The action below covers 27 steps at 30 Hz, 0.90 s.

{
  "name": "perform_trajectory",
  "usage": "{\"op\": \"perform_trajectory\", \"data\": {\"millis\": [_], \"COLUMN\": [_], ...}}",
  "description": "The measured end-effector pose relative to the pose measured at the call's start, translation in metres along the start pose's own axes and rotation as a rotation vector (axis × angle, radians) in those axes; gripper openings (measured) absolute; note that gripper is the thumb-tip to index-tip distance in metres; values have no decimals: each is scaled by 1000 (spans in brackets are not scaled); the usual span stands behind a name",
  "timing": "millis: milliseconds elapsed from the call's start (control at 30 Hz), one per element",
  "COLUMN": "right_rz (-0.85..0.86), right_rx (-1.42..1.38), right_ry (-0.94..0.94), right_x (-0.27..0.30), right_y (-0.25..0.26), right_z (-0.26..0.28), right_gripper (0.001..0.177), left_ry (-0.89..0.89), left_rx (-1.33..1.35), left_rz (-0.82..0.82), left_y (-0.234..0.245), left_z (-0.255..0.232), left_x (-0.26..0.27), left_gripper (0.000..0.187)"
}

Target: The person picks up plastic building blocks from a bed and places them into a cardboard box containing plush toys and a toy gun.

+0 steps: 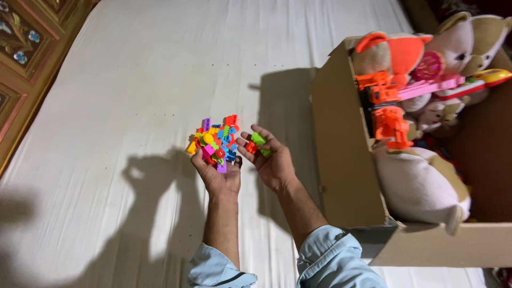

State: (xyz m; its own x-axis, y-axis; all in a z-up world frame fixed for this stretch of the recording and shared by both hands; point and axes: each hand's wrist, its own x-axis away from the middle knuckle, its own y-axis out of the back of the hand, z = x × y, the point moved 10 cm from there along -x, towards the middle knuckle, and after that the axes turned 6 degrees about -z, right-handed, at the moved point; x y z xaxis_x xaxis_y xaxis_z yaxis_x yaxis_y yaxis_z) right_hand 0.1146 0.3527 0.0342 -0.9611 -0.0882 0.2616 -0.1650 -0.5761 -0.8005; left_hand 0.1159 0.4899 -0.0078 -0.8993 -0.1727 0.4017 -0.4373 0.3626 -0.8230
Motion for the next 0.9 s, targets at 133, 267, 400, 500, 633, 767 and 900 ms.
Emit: {"op": "perform_trajectory", "data": {"millis": [133, 267, 400, 500, 633, 767, 900], "right_rz": [-43, -49, -9, -124, -219, -351, -451], "right_rx": [-44, -57, -12, 48, 198, 327, 374], "right_ry": [40, 63, 106, 156, 341, 522, 634], "right_x": [28, 52, 74, 96, 139, 183, 219], "right_y": [-1, 17, 40, 68, 98, 133, 178], "right_z": [52, 94, 143, 185, 256, 325, 378], "right_gripper": [49, 42, 37, 29, 17, 20, 20], "left_ry": [-25, -11, 12, 69, 158, 298, 370], "left_rx": [33, 42, -36, -45, -64, -63, -117], "left_rz": [31, 124, 223, 272, 364, 461, 557], "left_y": [-39, -83, -125, -151, -182, -213, -236], "left_z": [16, 44, 79, 117, 177, 244, 302], "left_x": [22, 55, 99, 124, 158, 194, 224], "left_gripper": [51, 45, 43, 43, 45, 46, 50]}}
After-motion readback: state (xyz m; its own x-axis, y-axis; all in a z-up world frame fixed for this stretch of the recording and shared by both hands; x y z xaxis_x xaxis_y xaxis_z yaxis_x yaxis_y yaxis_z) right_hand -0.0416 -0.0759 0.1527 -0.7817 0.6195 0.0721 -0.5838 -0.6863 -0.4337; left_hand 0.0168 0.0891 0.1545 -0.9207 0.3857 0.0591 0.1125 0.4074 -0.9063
